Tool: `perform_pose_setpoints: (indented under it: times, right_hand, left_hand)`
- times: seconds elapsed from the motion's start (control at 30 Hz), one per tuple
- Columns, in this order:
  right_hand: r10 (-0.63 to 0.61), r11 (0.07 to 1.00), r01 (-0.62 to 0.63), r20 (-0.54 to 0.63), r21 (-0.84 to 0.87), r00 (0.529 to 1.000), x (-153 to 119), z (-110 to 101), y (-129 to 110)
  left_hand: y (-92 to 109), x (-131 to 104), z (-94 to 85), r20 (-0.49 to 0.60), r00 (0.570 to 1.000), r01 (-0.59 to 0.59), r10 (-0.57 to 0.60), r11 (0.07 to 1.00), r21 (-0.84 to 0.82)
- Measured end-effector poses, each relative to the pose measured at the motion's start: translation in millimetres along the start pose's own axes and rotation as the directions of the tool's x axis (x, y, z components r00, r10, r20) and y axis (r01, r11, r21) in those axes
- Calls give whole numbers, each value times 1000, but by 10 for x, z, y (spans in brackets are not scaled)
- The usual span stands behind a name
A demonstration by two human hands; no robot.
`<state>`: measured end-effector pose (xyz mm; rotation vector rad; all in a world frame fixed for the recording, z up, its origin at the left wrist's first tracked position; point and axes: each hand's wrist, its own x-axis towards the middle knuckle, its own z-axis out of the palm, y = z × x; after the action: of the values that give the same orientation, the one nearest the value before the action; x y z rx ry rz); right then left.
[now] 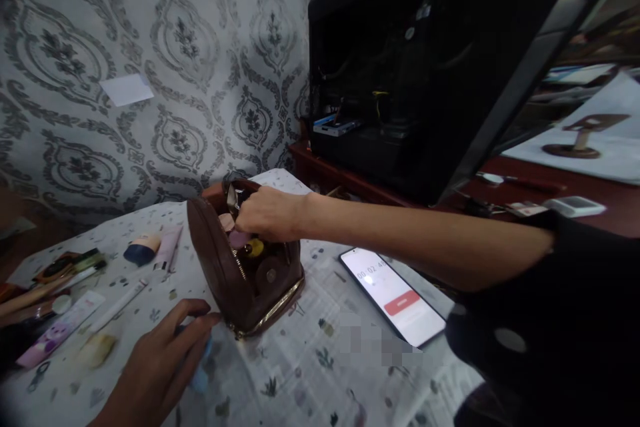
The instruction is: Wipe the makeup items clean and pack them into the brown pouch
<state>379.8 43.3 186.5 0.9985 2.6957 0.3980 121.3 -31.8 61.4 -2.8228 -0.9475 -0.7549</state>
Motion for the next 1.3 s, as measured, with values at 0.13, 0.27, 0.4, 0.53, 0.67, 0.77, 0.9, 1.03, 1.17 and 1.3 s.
perform_pose_setpoints:
  times: [0.13, 0.27, 0.4, 0.53, 0.67, 0.77, 0.9, 1.03, 1.17, 1.3]
  right_hand:
    - [-1, 1000, 1, 7, -29, 1000, -96, -23, 49]
    - [44, 998, -44, 5, -43, 999, -97, -11, 26]
    - [93, 992, -94, -11, -79, 996, -56, -4, 5]
    - [126, 982, -133, -60, -131, 990, -17, 32, 24]
    - [161, 977, -169, -64, -134, 985, 11, 78, 54]
    - [176, 976, -183, -66, -120, 982, 19, 83, 56]
    - [211, 968, -224, -109, -115, 971, 22, 74, 33]
    - [228, 964, -244, -141, -105, 963, 38, 111, 35]
    - [174, 980, -184, -129, -74, 976, 39, 174, 57]
    - [149, 984, -165, -197, -67, 969, -9, 226, 55]
  left_hand:
    - [5, 2, 16, -4, 1000, 1, -1, 1000, -17]
    - [5, 1, 24, 13, 1000, 7, -6, 1000, -28]
    - [-6, 0, 33, 19, 1000, 1, 0, 999, -34]
    - [-16, -5, 57, 17, 1000, -1, 2, 999, -48]
    - [-22, -10, 81, 46, 999, 1, 0, 1000, -28]
    - [-30, 0, 84, 41, 999, -18, 20, 999, -35]
    - [-38, 18, 77, 51, 997, -54, 55, 998, -25]
    - [-26, 19, 71, 49, 997, -57, 59, 998, -35]
    - [3, 30, 57, 77, 996, -46, 50, 998, -48]
    - [21, 43, 47, 89, 995, -39, 43, 998, -45]
